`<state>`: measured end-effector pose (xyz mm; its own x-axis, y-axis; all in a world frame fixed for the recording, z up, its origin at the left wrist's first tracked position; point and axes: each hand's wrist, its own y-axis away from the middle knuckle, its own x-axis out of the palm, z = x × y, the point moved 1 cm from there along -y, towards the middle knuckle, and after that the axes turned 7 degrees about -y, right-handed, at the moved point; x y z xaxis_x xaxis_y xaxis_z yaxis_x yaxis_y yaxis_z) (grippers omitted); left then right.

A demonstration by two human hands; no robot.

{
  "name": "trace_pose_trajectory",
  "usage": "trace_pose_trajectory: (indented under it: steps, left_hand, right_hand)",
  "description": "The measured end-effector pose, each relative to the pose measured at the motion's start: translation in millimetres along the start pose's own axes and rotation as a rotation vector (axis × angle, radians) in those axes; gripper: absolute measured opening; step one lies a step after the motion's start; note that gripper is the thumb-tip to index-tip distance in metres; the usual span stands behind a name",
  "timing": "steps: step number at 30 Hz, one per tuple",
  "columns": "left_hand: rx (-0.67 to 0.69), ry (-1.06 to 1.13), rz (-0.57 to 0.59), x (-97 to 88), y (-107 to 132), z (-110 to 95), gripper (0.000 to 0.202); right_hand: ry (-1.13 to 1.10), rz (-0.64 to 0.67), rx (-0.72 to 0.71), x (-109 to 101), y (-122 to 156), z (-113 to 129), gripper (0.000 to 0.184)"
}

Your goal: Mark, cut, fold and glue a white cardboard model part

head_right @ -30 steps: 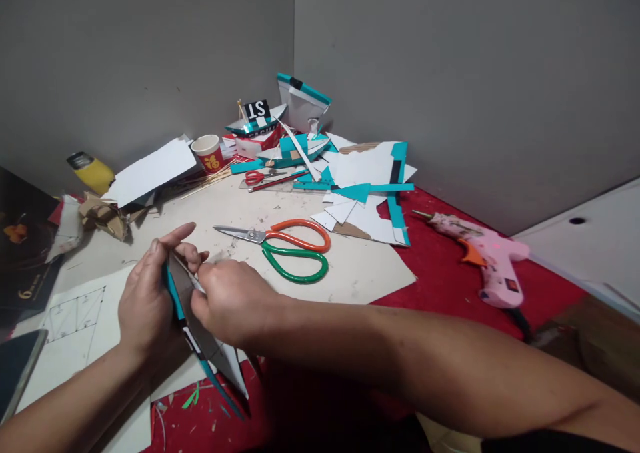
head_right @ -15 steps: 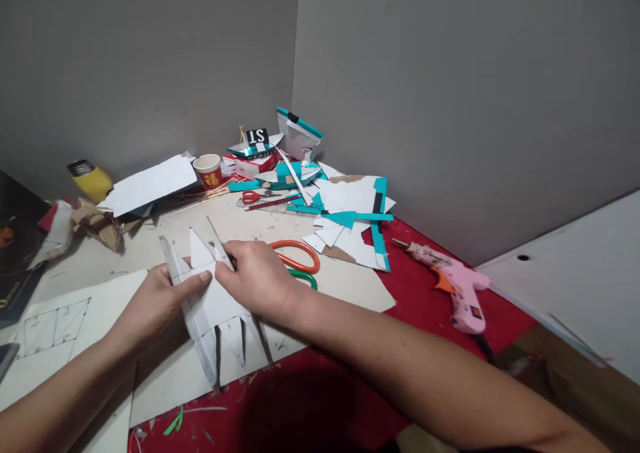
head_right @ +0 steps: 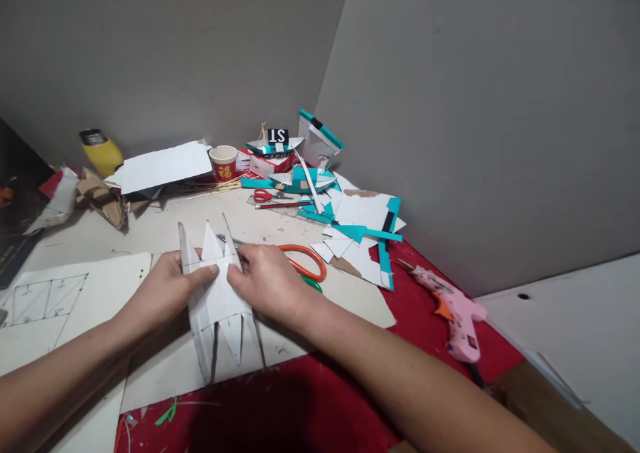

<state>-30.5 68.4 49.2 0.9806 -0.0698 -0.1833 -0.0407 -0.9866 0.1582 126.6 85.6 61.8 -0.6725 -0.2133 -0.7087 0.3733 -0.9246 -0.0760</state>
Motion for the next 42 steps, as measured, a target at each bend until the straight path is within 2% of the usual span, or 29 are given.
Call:
trace_pose_trajectory:
  steps: [3, 7, 9, 12, 15, 19, 21, 26, 31, 36, 42]
  left_hand:
    - [0.009, 0.0, -0.013, -0.6, 0, -1, 0.015]
    - [0.005, -0.044, -0.035, 1.2, 0, 0, 0.012]
    - [-0.007, -0.075, -0.056, 1.9, -1, 0, 0.01]
    - [-0.029, -0.101, -0.087, 2.1, -2, -1, 0.012]
    - [-0.054, -0.063, -0.044, 2.4, -1, -5, 0.009]
    - [-0.075, 0.018, 0.056, 3.7, 5, -10, 0.025]
    - [-0.079, 0.024, 0.08, 4.2, 7, -11, 0.025]
    - [-0.074, -0.022, 0.055, 3.2, 7, -7, 0.026]
    - [-0.063, -0.052, 0.049, 0.2, 4, -8, 0.028]
    - [-0.064, -0.118, 0.217, -0.8, 4, -6, 0.022]
    - [-0.053, -0.164, 0.215, -1.2, 7, -6, 0.019]
  right_hand:
    - [-0.012, 0.002, 0.001, -2, 1, -2, 0.026]
    - [0.056, 0.011, 0.014, 4, 2, 2, 0.019]
    - [0.138, 0.014, 0.016, 9, 3, 6, 0.014]
    - [0.28, 0.027, 0.01, 14, 4, 11, 0.014]
    - [0.294, 0.019, 0.008, 13, 2, 11, 0.014]
    - [0.118, -0.06, 0.035, 1, -3, 5, 0.012]
    - [-0.017, -0.07, 0.064, -4, -4, 2, 0.013]
    - [-0.218, 0.112, 0.122, -8, 0, -8, 0.012]
    - [-0.295, 0.143, 0.148, -7, 2, -11, 0.011]
    - [-0.348, 0.088, 0.136, -10, 2, -8, 0.008]
    - [-0.44, 0.174, 0.273, -12, 3, -8, 0.008]
